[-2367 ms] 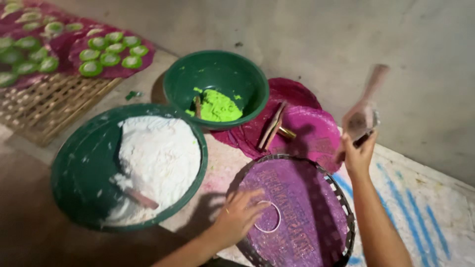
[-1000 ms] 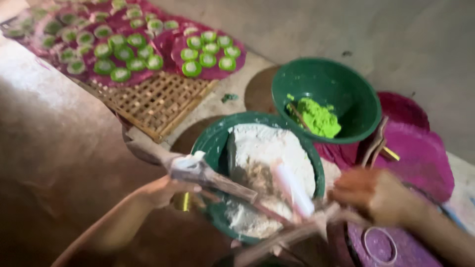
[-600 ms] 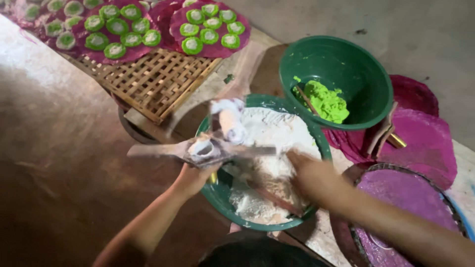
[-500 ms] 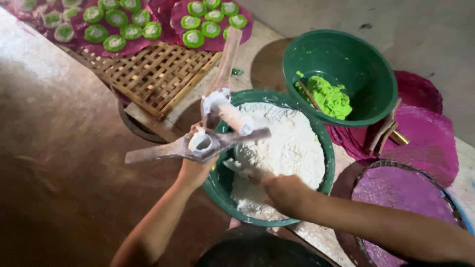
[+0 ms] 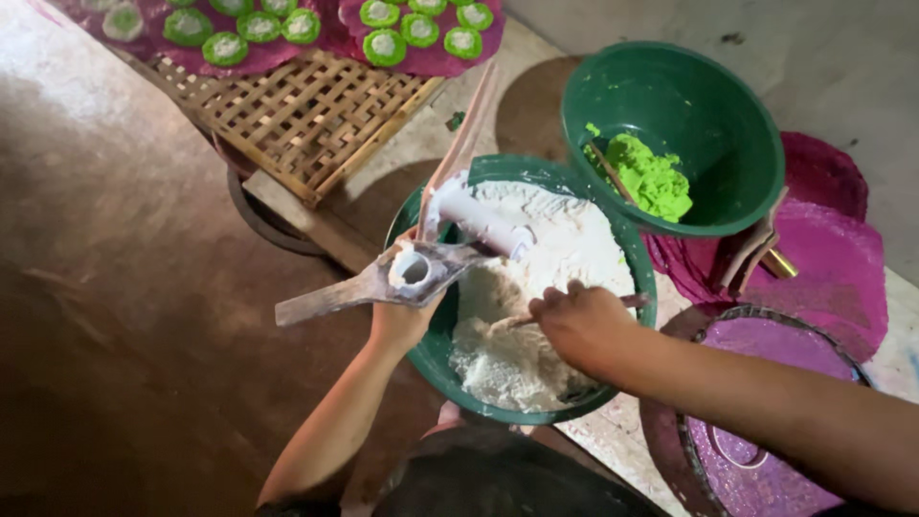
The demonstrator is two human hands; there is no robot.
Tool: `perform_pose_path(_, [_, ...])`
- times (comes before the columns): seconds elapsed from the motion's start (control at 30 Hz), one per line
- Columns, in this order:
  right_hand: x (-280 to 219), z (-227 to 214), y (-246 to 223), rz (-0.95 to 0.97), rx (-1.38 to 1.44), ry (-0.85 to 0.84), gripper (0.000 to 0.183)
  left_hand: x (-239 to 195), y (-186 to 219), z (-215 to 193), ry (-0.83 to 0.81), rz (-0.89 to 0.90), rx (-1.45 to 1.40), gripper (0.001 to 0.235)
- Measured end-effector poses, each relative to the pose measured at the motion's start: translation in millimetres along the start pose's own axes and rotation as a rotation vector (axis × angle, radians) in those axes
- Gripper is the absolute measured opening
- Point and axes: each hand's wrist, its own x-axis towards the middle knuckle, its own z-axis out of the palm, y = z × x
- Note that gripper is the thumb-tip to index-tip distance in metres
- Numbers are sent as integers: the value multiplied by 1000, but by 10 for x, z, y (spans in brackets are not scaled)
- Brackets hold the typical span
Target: The person prepares and steams traditional sweets by assembling colorful dough layers on large circular trays and placing them into a steamer pot.
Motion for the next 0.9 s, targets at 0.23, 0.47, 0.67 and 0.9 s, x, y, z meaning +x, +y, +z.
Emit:
perform_pose_path(0.23, [-87, 138, -219, 99, 437, -455, 33, -31, -14, 4, 8, -10, -5, 60])
perform_pose_path(0.47, [-923, 10, -240, 120, 488, -505, 48, -24, -103, 33, 59, 2, -56, 59])
perform_pose_path(0.67, [-725, 225, -405, 85, 412, -462, 59, 36, -40, 63, 29, -37, -9, 57])
perform_pose_path(0.9, [-354, -276, -153, 118, 533, -556, 63, 93, 142, 12, 29, -32, 119, 53])
